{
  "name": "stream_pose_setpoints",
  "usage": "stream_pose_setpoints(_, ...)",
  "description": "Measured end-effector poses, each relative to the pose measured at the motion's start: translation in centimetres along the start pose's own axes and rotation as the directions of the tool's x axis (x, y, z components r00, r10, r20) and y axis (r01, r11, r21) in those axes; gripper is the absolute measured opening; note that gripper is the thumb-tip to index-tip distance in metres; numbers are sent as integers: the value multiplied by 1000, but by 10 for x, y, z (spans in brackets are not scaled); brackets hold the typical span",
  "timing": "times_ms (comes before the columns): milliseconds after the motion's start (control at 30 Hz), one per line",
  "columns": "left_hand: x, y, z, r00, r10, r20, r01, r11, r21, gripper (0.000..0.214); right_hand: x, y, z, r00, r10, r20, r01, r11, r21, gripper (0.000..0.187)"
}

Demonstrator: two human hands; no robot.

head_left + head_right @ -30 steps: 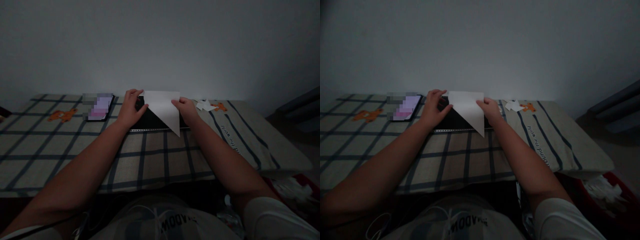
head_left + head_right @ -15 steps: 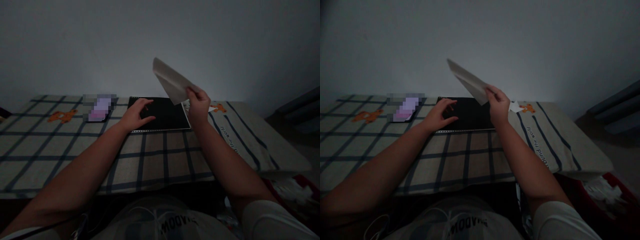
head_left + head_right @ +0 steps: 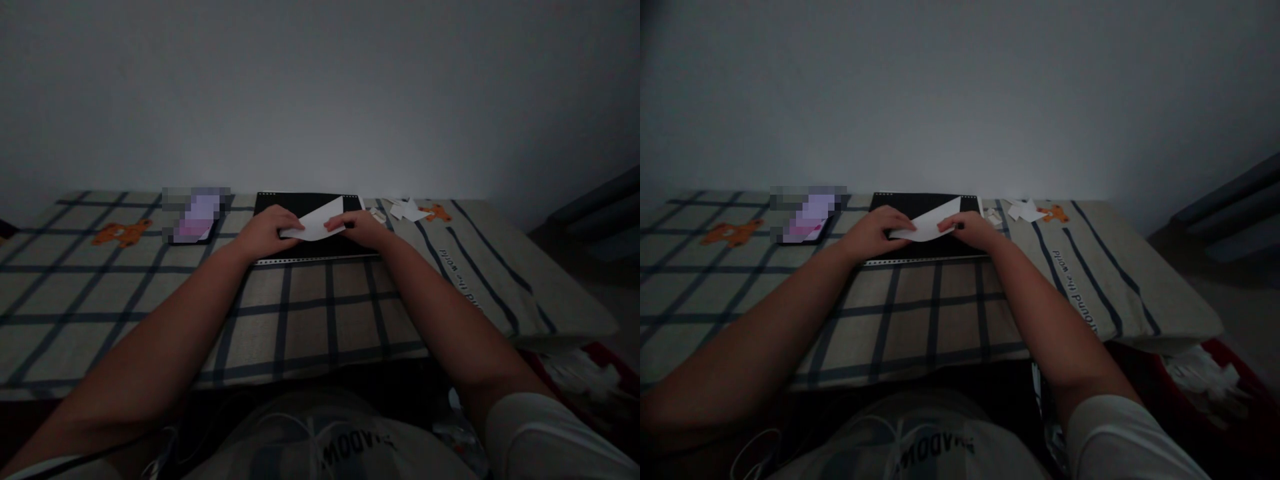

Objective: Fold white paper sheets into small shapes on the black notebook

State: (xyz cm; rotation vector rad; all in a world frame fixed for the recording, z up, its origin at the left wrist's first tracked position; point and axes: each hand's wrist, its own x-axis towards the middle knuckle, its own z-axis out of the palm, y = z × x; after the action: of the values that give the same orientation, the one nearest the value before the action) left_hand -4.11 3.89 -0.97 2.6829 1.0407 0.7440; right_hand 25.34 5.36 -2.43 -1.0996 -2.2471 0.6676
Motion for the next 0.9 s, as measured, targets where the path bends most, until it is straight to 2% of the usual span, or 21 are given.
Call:
stream_pose_setpoints(67,1,2,1,999,0,52,1,1000,-11,29,-1,-2,0,1000,-21,21,23,996,-90,26)
stream_pose_setpoints(200,3,6,0,996,-1,88,-1,1000,14,25,-3,-10,1,997,-67,45,76,970,-229,26)
stream_pose_setpoints(333,2,11,-3,994,-22,103,19,999,39,31,-4,-14,1,994,-93,54,102,978,-184,10)
stream_pose_setpoints(433,0,13,-4,996,-51,75,49,998,26,41,-4,-13,1,994,-85,64,92,989,-119,17)
stream_pose_setpoints(600,-2,13,-5,991,-137,8,137,990,29,50,-4,-11,1,1000,-25,5,25,994,-104,23)
stream_pose_setpoints(767,-1,9,-3,966,-258,-20,258,964,67,46,-1,-13,3,996,61,-66,-70,987,-142,24)
stream_pose_setpoints(900,1,5,2,949,-313,-39,315,947,57,41,3,-12,6,994,56,-96,-74,978,-197,23)
